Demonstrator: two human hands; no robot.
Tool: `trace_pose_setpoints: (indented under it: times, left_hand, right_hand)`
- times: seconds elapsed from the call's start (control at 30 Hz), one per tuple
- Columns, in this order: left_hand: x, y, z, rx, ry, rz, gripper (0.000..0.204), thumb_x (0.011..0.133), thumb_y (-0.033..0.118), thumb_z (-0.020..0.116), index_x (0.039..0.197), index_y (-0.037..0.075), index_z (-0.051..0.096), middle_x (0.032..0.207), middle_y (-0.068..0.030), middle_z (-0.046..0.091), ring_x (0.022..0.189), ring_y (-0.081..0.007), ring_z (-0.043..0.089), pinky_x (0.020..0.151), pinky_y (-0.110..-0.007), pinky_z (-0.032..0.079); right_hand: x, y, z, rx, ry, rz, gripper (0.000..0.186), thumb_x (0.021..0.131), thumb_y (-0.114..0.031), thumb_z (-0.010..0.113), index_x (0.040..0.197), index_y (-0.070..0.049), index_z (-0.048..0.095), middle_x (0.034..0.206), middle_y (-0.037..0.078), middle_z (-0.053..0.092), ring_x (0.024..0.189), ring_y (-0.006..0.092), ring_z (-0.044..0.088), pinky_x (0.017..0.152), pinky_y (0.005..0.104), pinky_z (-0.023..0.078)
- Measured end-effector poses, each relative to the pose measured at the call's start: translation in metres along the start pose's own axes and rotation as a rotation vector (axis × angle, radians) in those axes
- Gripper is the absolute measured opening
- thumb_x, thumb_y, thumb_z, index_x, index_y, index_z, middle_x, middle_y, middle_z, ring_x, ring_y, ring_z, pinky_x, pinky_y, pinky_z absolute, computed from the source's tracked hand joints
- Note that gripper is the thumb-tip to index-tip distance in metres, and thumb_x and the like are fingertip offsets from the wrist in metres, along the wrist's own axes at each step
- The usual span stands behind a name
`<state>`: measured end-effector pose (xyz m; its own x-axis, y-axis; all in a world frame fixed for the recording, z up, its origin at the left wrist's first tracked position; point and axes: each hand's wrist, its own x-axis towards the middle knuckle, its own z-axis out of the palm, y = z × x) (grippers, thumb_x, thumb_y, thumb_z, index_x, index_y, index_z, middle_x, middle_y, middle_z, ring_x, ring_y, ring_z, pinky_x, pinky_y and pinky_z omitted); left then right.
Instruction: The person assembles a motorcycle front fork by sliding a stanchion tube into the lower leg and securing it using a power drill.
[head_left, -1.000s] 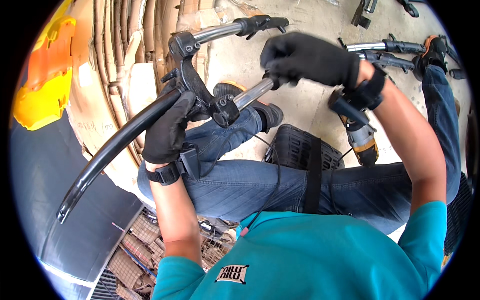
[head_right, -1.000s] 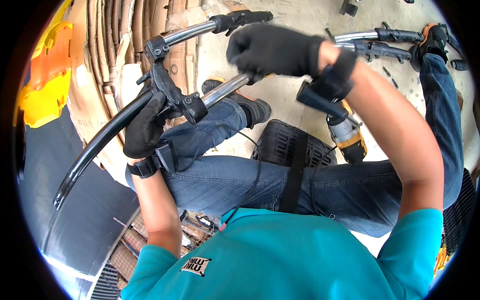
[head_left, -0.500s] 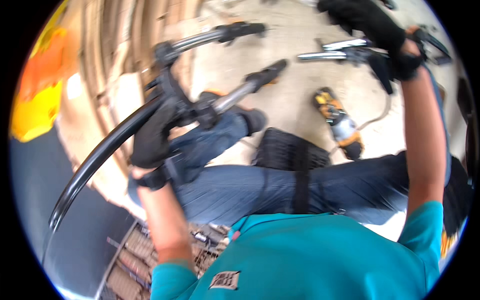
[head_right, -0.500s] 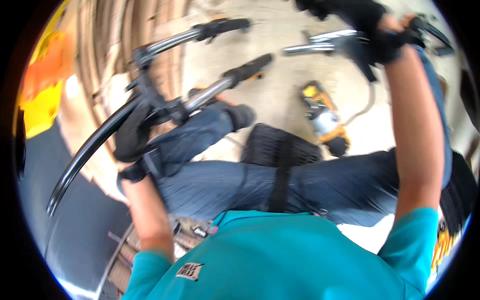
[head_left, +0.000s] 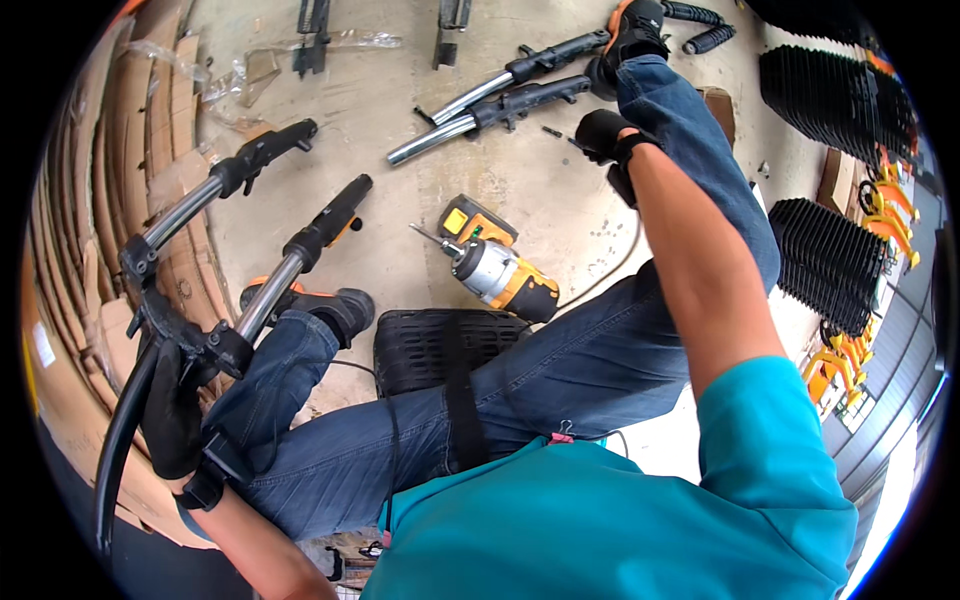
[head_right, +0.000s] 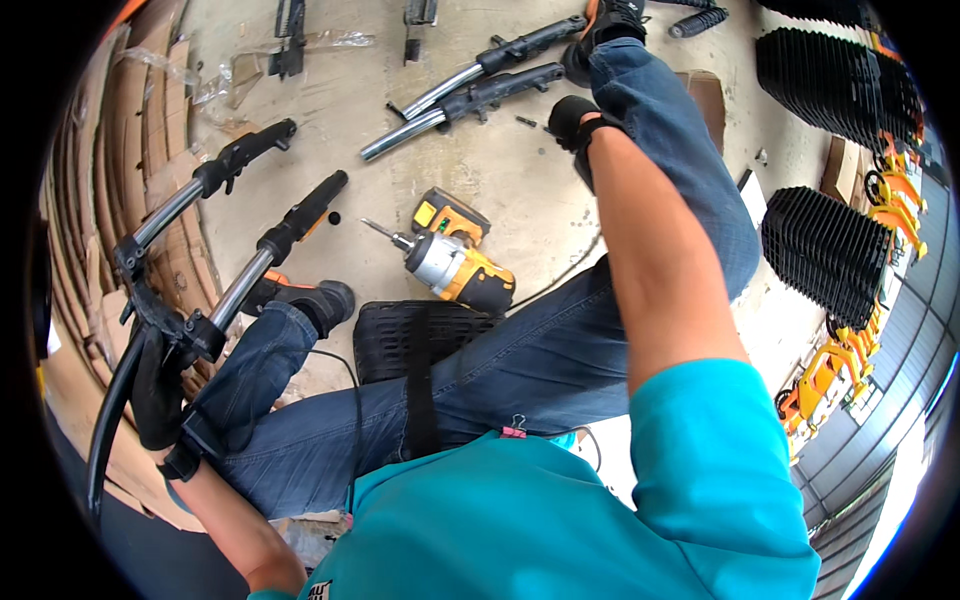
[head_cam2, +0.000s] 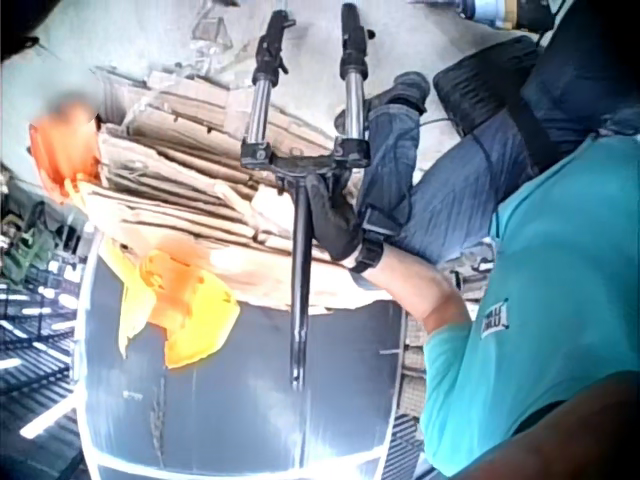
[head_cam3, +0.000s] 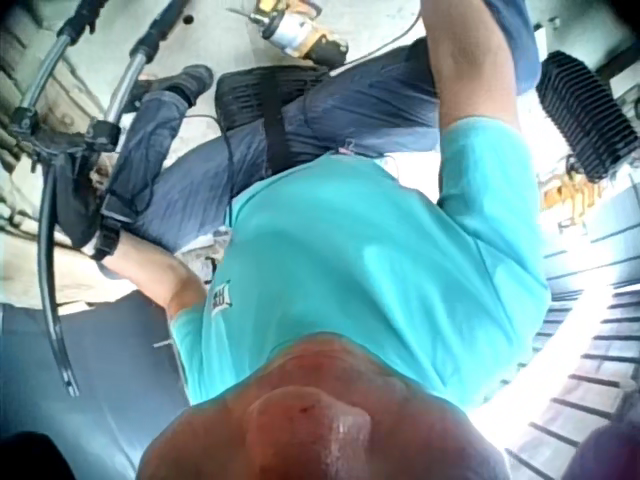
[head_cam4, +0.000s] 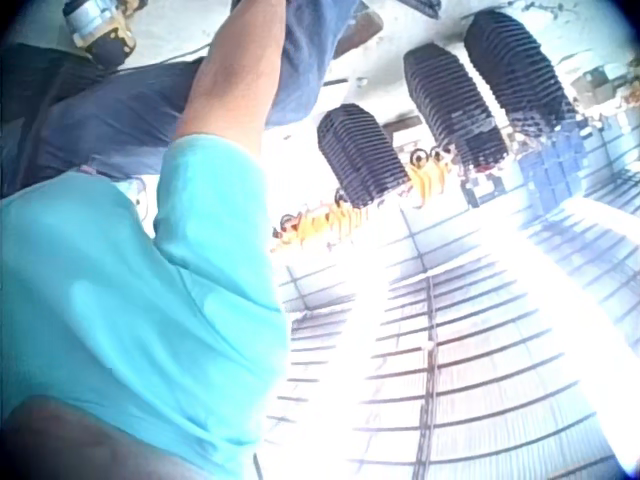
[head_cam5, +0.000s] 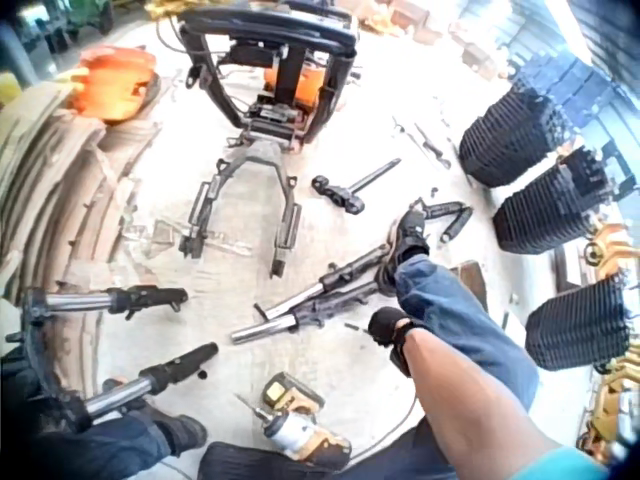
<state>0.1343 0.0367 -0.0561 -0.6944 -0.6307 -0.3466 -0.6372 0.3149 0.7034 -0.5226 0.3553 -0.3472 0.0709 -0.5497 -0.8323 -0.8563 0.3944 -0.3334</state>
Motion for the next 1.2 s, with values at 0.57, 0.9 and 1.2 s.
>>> trace_pose_setpoints:
  times: [0.57,0.9,1.2]
  left_hand:
    - [-0.002,0.002,-0.004,-0.521,0.073,-0.269,0.046,0.095,-0.010,0.048,0.141,0.000,0.048,0.140,-0.0128,0.051,0.126,-0.0236,0.051,0.104,-0.036,0.043]
    - [-0.004,0.002,-0.003,0.070,-0.009,0.059,0.055,0.090,-0.016,0.050,0.142,0.000,0.046,0.142,-0.0143,0.050,0.128,-0.0253,0.051,0.105,-0.036,0.044]
    - [0.002,0.004,-0.002,-0.722,0.106,-0.425,0.042,0.099,0.001,0.050,0.141,0.000,0.048,0.141,-0.0128,0.051,0.125,-0.0231,0.053,0.102,-0.036,0.047]
  right_hand:
    - [0.019,-0.069,0.026,0.033,0.608,0.468,0.028,0.087,-0.031,0.068,0.102,-0.007,0.067,0.096,0.014,0.071,0.090,0.0304,0.068,0.078,0.0430,0.054]
    - [-0.024,-0.095,-0.024,1.726,0.072,0.320,0.018,0.099,-0.016,0.053,0.096,-0.001,0.062,0.078,0.004,0.064,0.052,0.0038,0.051,0.045,0.0168,0.044]
    - [-0.016,-0.093,-0.023,1.558,0.056,0.226,0.017,0.098,-0.015,0.053,0.095,-0.002,0.064,0.080,0.004,0.065,0.055,0.0039,0.051,0.048,0.0163,0.043]
